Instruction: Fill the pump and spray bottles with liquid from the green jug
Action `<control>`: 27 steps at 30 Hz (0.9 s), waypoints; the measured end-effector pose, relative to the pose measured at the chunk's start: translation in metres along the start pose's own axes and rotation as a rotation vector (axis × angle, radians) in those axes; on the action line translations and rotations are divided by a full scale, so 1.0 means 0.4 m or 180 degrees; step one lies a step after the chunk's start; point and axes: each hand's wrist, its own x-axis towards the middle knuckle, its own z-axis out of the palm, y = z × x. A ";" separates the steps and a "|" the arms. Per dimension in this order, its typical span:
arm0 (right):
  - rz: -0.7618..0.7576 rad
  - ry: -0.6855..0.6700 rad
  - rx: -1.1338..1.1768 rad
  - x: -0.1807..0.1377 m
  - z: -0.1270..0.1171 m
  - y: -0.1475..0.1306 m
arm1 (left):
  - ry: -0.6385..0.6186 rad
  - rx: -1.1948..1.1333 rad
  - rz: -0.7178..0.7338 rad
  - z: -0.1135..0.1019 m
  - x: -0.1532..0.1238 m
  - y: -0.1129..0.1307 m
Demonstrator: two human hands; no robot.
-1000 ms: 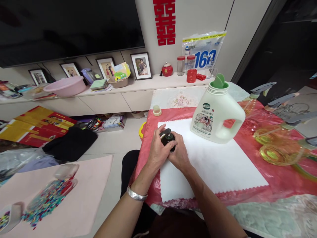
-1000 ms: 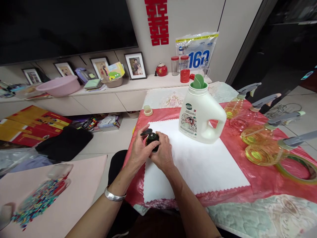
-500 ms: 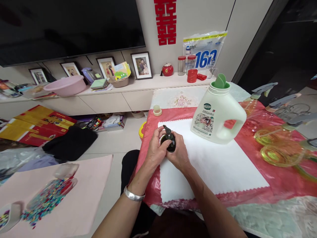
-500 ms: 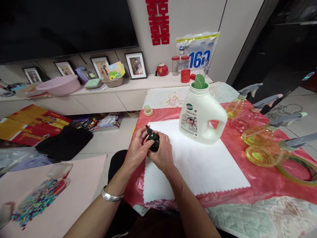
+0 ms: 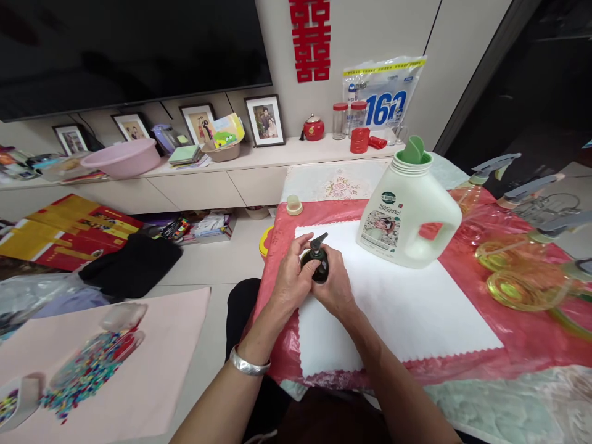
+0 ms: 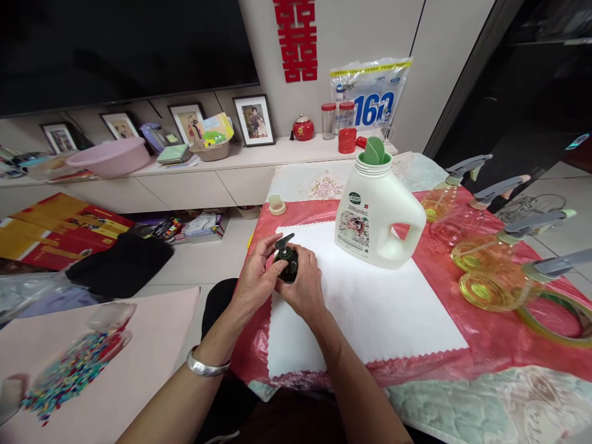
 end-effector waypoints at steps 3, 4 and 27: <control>-0.0007 0.0006 -0.0010 -0.002 0.004 0.010 | 0.0240 0.0266 0.0040 0.011 0.002 0.002; -0.0013 0.0004 -0.0015 -0.003 0.005 0.013 | 0.0358 0.0381 0.0047 0.015 0.004 0.003; -0.0055 -0.0045 -0.0138 -0.001 0.003 0.021 | 0.0568 0.0594 -0.0050 0.025 0.011 0.012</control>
